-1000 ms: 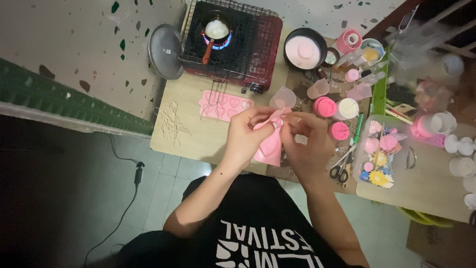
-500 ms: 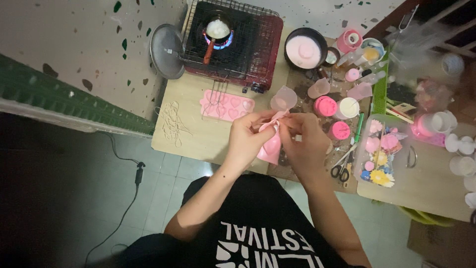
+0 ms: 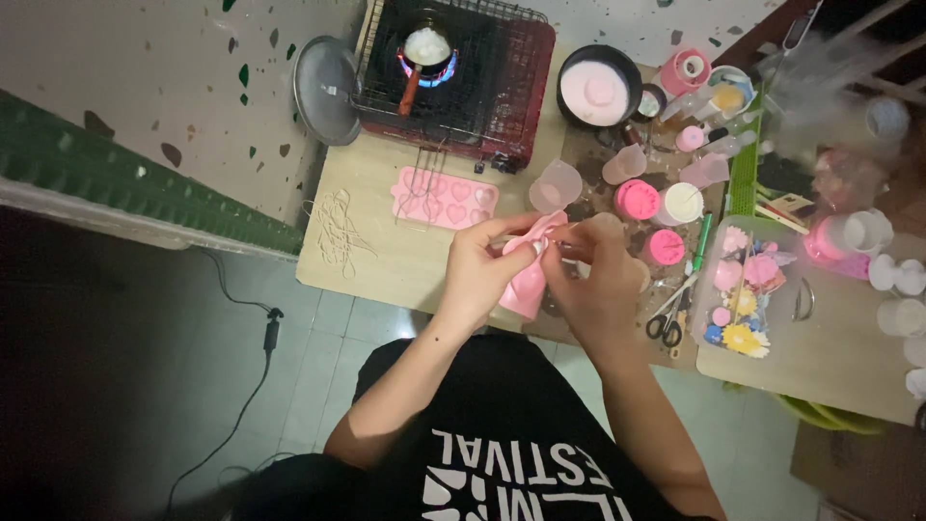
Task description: Removing molded wax from silicone molds and preparing materials for candle production.
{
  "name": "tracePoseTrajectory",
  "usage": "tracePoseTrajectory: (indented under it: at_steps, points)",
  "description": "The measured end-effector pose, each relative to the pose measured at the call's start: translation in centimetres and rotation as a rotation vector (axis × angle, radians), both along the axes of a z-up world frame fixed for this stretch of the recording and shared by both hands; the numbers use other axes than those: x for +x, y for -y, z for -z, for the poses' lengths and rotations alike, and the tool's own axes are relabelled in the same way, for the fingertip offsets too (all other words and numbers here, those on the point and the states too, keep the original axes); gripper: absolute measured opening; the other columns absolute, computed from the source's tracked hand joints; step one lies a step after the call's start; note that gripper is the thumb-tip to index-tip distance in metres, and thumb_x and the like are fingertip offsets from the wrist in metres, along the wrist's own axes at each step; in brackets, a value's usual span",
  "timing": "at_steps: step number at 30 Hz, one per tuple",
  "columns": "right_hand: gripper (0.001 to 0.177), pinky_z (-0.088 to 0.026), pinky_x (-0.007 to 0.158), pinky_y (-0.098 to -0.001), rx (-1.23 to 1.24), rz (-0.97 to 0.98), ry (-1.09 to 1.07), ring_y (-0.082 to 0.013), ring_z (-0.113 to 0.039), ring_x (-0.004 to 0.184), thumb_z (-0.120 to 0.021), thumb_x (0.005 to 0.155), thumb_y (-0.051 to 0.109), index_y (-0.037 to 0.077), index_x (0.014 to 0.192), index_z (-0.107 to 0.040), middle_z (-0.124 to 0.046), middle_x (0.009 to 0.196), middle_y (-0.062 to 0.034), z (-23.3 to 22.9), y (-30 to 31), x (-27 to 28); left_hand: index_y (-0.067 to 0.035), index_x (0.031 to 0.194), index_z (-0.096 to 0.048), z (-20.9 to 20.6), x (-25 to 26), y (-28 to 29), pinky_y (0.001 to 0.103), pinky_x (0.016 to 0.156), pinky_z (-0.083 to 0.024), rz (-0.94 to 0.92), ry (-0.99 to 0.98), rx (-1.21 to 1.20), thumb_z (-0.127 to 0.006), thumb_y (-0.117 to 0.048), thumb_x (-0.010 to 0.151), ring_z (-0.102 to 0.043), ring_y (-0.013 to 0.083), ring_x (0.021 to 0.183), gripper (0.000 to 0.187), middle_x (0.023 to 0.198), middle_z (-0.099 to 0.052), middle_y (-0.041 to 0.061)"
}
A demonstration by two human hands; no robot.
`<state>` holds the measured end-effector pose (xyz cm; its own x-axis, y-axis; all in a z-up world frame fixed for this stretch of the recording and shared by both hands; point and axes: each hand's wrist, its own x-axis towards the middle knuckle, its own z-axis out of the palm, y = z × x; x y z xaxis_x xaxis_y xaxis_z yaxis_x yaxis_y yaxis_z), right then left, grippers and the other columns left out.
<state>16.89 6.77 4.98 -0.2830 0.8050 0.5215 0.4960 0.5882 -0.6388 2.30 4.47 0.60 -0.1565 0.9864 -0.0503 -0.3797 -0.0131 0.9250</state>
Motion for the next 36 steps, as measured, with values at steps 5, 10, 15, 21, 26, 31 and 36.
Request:
tracePoseTrajectory:
  at_steps: [5, 10, 15, 21, 26, 31, 36]
  points:
    - [0.043, -0.061, 0.070, -0.0286, 0.020, 0.001, -0.005, -0.0190, -0.078, 0.082, -0.079, 0.092, 0.000, 0.001, 0.120, -0.046, -0.072, 0.100, -0.0098, 0.7, 0.0, 0.1, 0.005, 0.124, -0.070, -0.1, 0.1, 0.3, 0.024, 0.081, -0.059, 0.005, 0.002, -0.010, -0.064, 0.005, 0.090, -0.072, 0.0103, 0.095, 0.035, 0.114, -0.076, 0.010]
    - [0.046, -0.059, 0.066, -0.0282, -0.009, 0.023, -0.002, -0.0187, -0.078, 0.080, -0.080, 0.092, 0.001, 0.001, 0.121, -0.044, -0.073, 0.096, -0.0091, 1.5, 0.0, 0.3, 0.005, 0.126, -0.069, 0.8, 0.3, 0.4, 0.023, 0.082, -0.058, 0.018, 0.013, 0.007, -0.062, 0.007, 0.090, -0.072, 0.0099, 0.097, 0.036, 0.115, -0.076, 0.010]
    - [0.043, -0.058, 0.069, -0.0277, -0.108, 0.026, -0.064, -0.0158, -0.075, 0.080, -0.080, 0.095, 0.001, 0.002, 0.119, -0.044, -0.071, 0.096, -0.0092, 2.4, -0.2, 0.3, 0.006, 0.127, -0.069, 0.2, 0.1, 0.7, 0.023, 0.088, -0.055, 0.010, -0.011, -0.006, -0.059, 0.008, 0.092, -0.070, 0.0103, 0.102, 0.036, 0.117, -0.075, 0.011]
    - [0.043, -0.057, 0.066, -0.0279, -0.202, 0.016, -0.080, -0.0149, -0.074, 0.079, -0.079, 0.095, 0.002, 0.002, 0.119, -0.043, -0.071, 0.100, -0.0097, 2.9, -0.5, 0.4, 0.006, 0.128, -0.067, 1.4, 0.0, 0.5, 0.025, 0.092, -0.055, 0.014, -0.022, -0.008, -0.057, 0.008, 0.092, -0.069, 0.0120, 0.109, 0.038, 0.119, -0.074, 0.010]
    - [0.040, -0.058, 0.068, -0.0279, -0.305, -0.048, -0.069, -0.0142, -0.072, 0.085, -0.079, 0.092, 0.003, 0.001, 0.118, -0.048, -0.072, 0.103, -0.0095, 3.3, -2.5, 0.9, 0.006, 0.129, -0.066, 4.0, -0.2, -0.2, 0.025, 0.094, -0.054, -0.012, -0.039, 0.001, -0.060, 0.008, 0.092, -0.069, 0.0127, 0.110, 0.038, 0.120, -0.074, 0.010]
    - [0.028, -0.060, 0.072, -0.0268, -0.603, -0.197, -0.344, -0.0116, -0.071, 0.094, -0.073, 0.092, 0.001, 0.002, 0.115, -0.057, -0.071, 0.106, -0.0070, 8.7, -7.3, 5.6, 0.006, 0.129, -0.066, 6.0, -2.1, -0.8, 0.025, 0.086, -0.054, -0.114, -0.096, -0.104, -0.064, 0.008, 0.088, -0.068, 0.0128, 0.100, 0.041, 0.115, -0.074, 0.011]
    - [0.013, -0.051, 0.063, -0.0339, -0.831, 0.258, -0.005, -0.0198, -0.068, 0.070, -0.071, 0.088, 0.010, 0.004, 0.098, -0.075, -0.072, 0.079, -0.0084, 31.0, -9.6, 12.4, 0.007, 0.131, -0.064, 7.0, -3.8, -0.7, 0.028, 0.088, -0.055, -0.173, 0.279, -0.226, -0.066, 0.003, 0.091, -0.067, 0.0149, 0.101, 0.040, 0.117, -0.071, 0.011]
